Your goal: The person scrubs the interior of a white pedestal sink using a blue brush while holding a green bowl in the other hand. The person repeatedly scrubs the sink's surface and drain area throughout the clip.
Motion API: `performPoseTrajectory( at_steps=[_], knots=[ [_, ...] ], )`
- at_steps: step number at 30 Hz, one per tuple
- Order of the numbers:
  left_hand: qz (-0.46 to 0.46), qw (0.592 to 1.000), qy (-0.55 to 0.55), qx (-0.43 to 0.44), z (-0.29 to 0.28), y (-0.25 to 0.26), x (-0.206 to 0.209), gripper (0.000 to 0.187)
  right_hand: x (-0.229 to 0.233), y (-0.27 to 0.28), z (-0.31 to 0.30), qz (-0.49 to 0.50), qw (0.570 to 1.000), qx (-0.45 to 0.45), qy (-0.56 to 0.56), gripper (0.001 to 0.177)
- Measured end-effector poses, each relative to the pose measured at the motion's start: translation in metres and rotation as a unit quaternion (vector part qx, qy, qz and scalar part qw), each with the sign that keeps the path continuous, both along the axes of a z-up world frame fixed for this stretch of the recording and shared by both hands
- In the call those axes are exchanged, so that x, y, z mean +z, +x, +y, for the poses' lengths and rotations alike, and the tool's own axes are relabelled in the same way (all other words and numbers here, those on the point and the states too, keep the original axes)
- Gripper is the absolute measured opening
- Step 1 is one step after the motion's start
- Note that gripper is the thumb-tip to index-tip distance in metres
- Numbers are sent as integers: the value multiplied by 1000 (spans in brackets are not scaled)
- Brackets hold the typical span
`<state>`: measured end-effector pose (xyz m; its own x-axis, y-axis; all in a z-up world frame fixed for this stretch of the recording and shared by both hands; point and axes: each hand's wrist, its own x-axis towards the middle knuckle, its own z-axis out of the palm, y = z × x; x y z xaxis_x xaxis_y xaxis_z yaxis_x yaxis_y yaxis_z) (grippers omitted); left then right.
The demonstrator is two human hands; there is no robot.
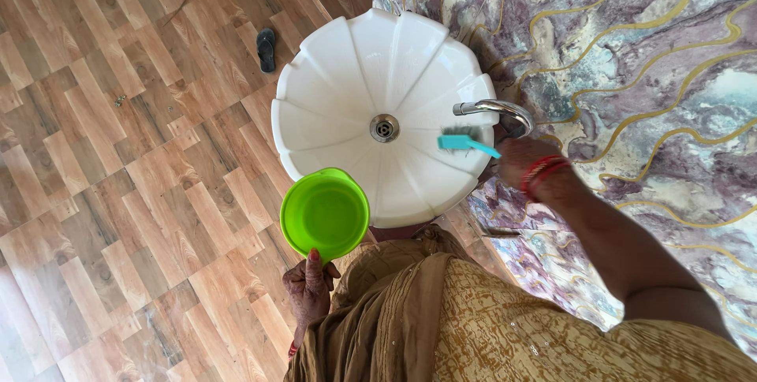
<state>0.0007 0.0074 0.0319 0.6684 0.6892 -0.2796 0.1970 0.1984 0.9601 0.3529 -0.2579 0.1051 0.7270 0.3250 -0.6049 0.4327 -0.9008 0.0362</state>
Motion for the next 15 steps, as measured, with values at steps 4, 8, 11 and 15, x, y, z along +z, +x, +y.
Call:
performPoseTrajectory(
  at_steps=[4,8,11,15],
  knots=[
    [-16,1000,-3,19,-4,2,-1,63,0,3,8,12,1000,23,15,25],
    [-5,1000,5,15,-4,3,0,64,-47,0,58,17,995,53,85,22],
    [-3,1000,13,17,-4,4,-2,65,-42,-2,62,36,995,70,65,22],
    [-4,999,11,32,-8,5,-6,63,10,-9,8,43,991,130,-2,25]
  ],
)
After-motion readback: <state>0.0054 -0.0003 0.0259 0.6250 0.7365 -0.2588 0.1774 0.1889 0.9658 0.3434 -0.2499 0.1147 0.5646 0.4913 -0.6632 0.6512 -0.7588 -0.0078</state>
